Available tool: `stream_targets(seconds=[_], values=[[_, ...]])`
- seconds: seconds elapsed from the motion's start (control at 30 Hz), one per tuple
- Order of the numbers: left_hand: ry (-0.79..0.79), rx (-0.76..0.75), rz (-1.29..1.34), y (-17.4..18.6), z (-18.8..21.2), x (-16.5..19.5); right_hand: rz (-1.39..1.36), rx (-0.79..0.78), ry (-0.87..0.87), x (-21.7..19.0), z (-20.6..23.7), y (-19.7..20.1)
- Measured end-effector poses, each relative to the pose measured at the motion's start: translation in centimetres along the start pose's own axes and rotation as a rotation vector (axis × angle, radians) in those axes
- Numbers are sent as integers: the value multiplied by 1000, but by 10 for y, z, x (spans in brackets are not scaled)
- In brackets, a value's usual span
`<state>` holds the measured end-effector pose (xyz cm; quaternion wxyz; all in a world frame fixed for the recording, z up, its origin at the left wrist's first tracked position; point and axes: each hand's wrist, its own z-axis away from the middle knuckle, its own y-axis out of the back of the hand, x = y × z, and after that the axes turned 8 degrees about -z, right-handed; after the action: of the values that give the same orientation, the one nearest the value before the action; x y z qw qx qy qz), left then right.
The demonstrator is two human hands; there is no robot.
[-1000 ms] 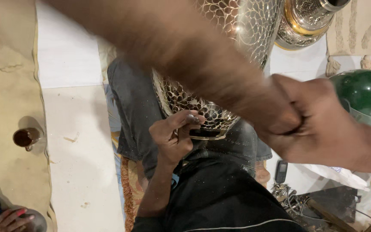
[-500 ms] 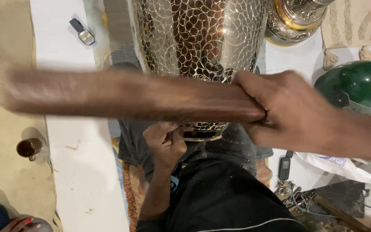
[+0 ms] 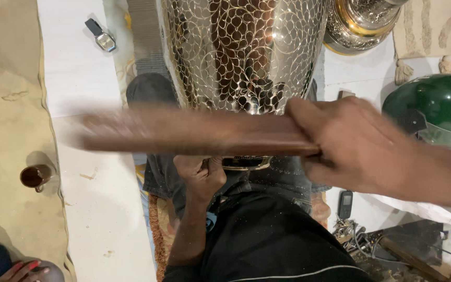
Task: The person sits on the floor with a large engraved brass vase held between the legs and hammers a small punch against the vase surface using a wooden mallet, working the patterned design. The person repositions the punch on the vase repeatedly while striking.
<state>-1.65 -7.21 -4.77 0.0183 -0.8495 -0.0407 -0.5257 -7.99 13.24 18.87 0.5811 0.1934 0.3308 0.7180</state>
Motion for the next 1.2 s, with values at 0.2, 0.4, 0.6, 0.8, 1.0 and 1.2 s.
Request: stream_targets(seconds=[0.2, 0.4, 0.6, 0.8, 1.0, 1.2], values=[[22, -2, -51, 1, 10, -10, 12, 56, 36, 7, -1, -13], [-3, -20, -102, 4, 24, -28, 31, 55, 27, 10, -2, -15], [53, -49, 38, 4, 19, -25, -43, 228, 137, 19, 2, -26], [-1, -84, -121, 7, 0, -8, -28, 201, 113, 35, 2, -44], [-19, -102, -49, 8, -1, -8, -47, 322, 172, 35, 3, -51], [-21, -97, -138, 8, 5, -19, -25, 249, 91, 37, 2, -58]])
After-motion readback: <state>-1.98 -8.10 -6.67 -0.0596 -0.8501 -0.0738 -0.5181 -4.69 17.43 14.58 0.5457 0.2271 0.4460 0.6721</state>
